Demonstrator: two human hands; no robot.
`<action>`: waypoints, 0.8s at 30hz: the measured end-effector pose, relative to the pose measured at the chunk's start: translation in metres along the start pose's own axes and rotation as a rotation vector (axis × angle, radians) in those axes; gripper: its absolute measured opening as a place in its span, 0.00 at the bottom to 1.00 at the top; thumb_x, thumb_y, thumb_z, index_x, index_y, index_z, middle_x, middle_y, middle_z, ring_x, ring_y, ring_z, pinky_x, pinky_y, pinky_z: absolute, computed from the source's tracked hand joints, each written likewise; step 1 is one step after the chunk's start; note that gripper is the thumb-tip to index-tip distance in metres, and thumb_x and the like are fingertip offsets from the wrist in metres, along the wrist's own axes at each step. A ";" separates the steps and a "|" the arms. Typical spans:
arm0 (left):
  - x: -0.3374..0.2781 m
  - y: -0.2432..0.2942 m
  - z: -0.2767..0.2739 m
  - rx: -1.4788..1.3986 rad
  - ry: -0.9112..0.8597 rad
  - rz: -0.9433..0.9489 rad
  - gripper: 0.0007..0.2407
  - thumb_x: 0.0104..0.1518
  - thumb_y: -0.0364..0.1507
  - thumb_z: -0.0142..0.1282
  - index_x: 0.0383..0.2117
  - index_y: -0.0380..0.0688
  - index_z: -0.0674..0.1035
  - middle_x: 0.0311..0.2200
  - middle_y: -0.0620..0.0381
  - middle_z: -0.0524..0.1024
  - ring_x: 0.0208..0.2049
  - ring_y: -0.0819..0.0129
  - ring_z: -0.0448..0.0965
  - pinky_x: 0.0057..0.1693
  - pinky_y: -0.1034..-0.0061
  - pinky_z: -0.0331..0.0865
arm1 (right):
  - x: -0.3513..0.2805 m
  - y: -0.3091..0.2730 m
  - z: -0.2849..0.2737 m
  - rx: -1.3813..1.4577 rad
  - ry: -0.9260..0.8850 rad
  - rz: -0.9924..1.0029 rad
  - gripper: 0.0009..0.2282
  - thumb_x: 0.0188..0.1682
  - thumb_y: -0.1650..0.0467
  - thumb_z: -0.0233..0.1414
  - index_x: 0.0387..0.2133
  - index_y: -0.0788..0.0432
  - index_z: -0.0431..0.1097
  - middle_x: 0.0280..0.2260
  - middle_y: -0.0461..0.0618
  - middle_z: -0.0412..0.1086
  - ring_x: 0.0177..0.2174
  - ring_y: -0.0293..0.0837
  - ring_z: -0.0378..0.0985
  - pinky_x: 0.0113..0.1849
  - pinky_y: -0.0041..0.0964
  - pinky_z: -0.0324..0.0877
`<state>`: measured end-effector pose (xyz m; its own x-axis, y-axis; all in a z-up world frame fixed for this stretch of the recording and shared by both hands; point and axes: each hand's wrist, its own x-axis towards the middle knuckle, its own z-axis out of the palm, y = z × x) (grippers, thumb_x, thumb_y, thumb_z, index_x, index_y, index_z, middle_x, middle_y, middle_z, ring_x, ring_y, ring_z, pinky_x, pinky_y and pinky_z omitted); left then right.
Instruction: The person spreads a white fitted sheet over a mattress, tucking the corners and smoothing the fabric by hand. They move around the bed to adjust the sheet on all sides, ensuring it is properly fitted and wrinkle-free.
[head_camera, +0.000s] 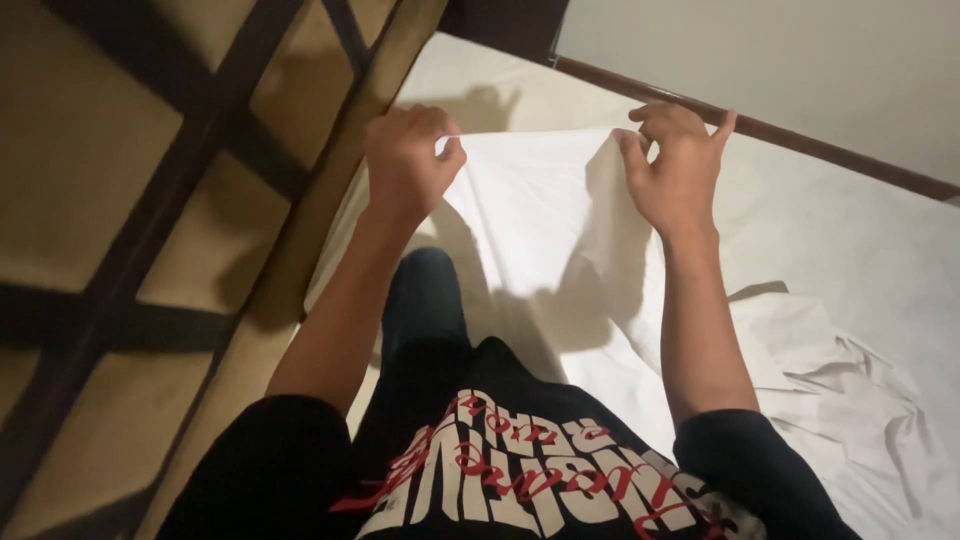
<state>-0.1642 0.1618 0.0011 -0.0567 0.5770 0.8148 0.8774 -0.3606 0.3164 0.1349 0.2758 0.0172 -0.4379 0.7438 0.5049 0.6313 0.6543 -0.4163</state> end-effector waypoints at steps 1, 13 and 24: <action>0.000 -0.003 0.005 -0.011 -0.004 0.011 0.06 0.46 0.19 0.65 0.27 0.42 0.80 0.27 0.51 0.78 0.29 0.53 0.78 0.38 0.62 0.70 | 0.001 0.003 0.001 -0.006 0.010 0.010 0.11 0.54 0.70 0.60 0.23 0.61 0.71 0.45 0.49 0.78 0.50 0.52 0.76 0.60 0.81 0.35; 0.019 -0.063 0.049 -0.046 -0.123 -0.137 0.06 0.45 0.20 0.65 0.26 0.41 0.80 0.28 0.53 0.81 0.30 0.56 0.80 0.39 0.64 0.72 | 0.031 0.012 0.041 -0.064 -0.003 0.177 0.08 0.49 0.70 0.62 0.24 0.61 0.74 0.39 0.48 0.78 0.48 0.53 0.75 0.60 0.80 0.40; 0.061 -0.185 0.058 -0.001 -0.138 -0.119 0.05 0.52 0.22 0.65 0.28 0.42 0.78 0.28 0.50 0.78 0.32 0.48 0.78 0.41 0.57 0.69 | 0.117 0.001 0.120 -0.086 0.007 0.078 0.08 0.49 0.67 0.65 0.29 0.58 0.77 0.33 0.48 0.76 0.44 0.52 0.77 0.61 0.79 0.42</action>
<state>-0.3024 0.3060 -0.0359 -0.0942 0.7105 0.6974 0.8680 -0.2844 0.4070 0.0074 0.3794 -0.0145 -0.3808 0.7910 0.4788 0.7161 0.5799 -0.3885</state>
